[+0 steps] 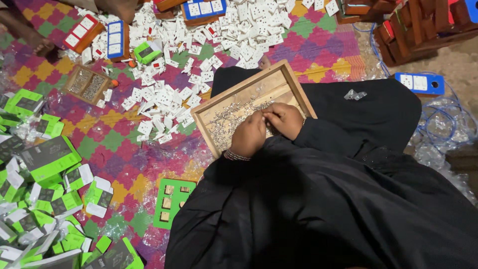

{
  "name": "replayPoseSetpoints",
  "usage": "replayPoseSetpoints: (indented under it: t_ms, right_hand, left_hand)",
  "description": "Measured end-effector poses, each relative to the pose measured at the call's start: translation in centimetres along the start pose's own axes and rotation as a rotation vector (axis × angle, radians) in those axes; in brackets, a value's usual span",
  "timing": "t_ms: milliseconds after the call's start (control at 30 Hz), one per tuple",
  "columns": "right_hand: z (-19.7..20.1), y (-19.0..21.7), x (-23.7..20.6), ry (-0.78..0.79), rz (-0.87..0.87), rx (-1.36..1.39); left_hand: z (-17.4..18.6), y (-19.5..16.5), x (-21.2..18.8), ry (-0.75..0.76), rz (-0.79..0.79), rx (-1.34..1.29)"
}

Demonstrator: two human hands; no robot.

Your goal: The person sits on the floor with a wooden tray of small metal screws on their lap and picks screws one at a time, using a small handheld tool to lift them from the tray. Scattered electrical switch plates and boxes surround them on the floor mat.

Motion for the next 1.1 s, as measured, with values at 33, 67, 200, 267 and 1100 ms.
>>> replayPoseSetpoints:
  t_ms: [33,67,200,267,1100]
  right_hand:
    - [-0.1,-0.3,0.0,-0.011,-0.001,0.153]
    - [-0.2,-0.6,0.1,-0.018,-0.002,0.306]
    - [-0.6,-1.6,0.4,0.045,-0.008,0.439]
    - [-0.7,-2.1,0.2,0.013,-0.078,0.323]
    - [1.2,0.5,-0.8,0.04,0.191,-0.175]
  left_hand:
    - [0.1,-0.1,0.1,-0.009,-0.002,-0.039]
    - [0.1,-0.2,0.1,-0.02,-0.002,-0.079]
    - [0.3,-0.4,0.0,-0.036,0.001,-0.115]
    - [0.2,-0.4,0.0,-0.034,0.008,-0.076]
    - [1.2,0.4,0.2,-0.026,-0.082,-0.152]
Point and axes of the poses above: each hand's wrist, its own x-axis towards the middle knuckle, its own z-axis out of the back of the hand, y = z × x, the point moved 3 cm from there along x, towards the middle knuckle, and after that the axes turned 14 degrees about -x, right-handed, at the moved point
